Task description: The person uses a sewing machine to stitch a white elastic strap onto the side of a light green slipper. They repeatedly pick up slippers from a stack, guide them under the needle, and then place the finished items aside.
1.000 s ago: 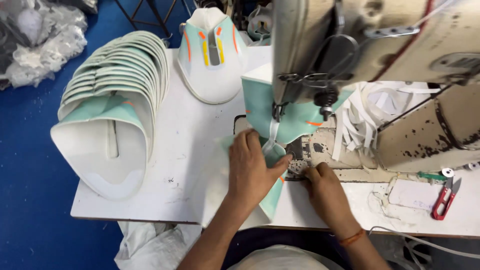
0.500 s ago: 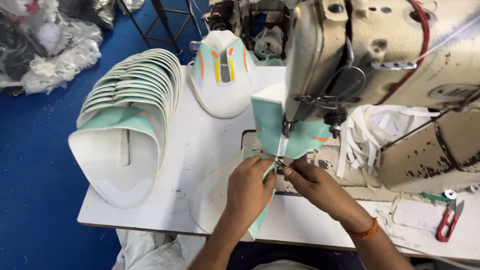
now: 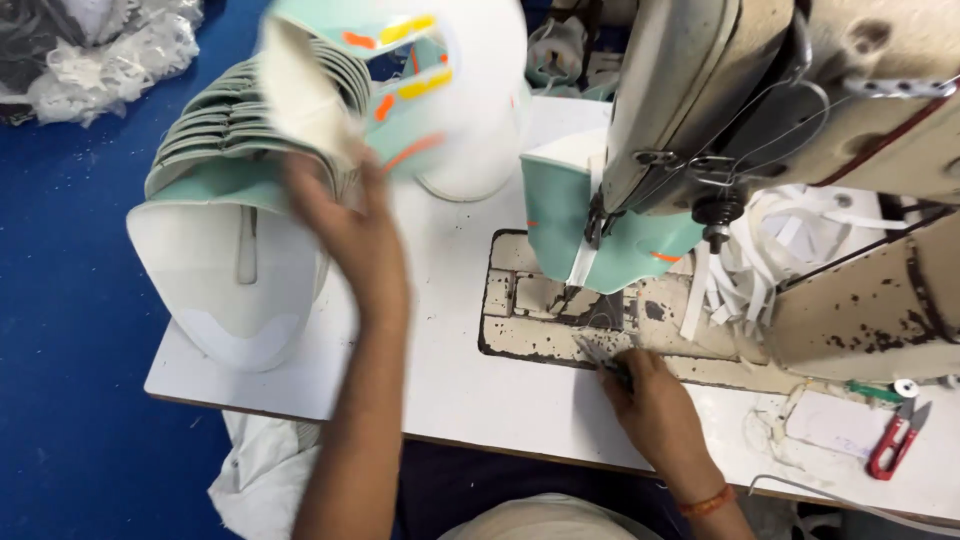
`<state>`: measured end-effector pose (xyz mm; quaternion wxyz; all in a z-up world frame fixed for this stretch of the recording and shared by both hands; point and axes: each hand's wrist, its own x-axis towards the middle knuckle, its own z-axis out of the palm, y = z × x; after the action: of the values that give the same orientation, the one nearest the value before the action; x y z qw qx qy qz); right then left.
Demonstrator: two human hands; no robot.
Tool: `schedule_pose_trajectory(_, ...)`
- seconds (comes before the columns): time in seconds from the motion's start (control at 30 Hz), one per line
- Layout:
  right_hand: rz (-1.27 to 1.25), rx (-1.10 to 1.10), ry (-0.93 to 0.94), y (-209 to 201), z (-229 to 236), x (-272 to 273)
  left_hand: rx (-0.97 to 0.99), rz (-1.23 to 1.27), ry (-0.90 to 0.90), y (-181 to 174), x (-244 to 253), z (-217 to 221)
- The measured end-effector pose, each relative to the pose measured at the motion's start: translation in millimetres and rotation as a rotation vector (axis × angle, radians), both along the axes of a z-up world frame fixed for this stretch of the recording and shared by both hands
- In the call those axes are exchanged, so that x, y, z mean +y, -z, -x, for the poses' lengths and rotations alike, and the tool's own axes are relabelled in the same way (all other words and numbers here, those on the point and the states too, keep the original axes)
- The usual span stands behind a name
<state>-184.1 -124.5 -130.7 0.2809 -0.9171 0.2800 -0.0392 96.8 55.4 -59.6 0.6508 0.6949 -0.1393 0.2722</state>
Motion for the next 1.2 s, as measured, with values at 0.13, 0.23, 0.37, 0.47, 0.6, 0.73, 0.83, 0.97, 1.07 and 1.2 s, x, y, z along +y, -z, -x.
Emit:
schedule_pose_trajectory(0.13,0.247,-0.393,-0.025,-63,-11,8,0.711,0.358,0.527,77,-48,71)
schedule_pose_trajectory(0.23,0.331,-0.479,-0.091,-101,-21,10,1.250,0.515,1.034,20,-62,95)
schedule_pose_trajectory(0.37,0.516,-0.472,-0.211,-124,-51,9,1.021,0.296,0.980,-5,-77,100)
schedule_pose_trajectory(0.47,0.487,-0.441,-0.218,-122,-56,5,0.721,-0.184,0.719,-17,-76,112)
schedule_pose_trajectory(0.6,0.437,-0.361,-0.260,-130,-53,0,0.669,-0.294,0.760,-24,-67,115)
schedule_pose_trajectory(0.73,0.429,-0.359,-0.252,-134,-46,3,0.806,-0.317,0.782,-32,-68,108)
schedule_pose_trajectory(0.83,0.411,-0.256,-0.269,-131,-43,-2,0.764,-0.296,0.759,-26,-70,109)
schedule_pose_trajectory(0.97,0.502,-0.110,-0.283,-124,-46,-10,0.850,-0.247,0.788,-24,-78,104)
schedule_pose_trajectory(1.07,0.488,-0.059,-0.268,-125,-55,-17,0.869,-0.175,0.791,-29,-85,100)
schedule_pose_trajectory(1.2,0.455,-0.126,-0.268,-122,-58,-26,0.892,-0.130,0.793,-18,-91,96)
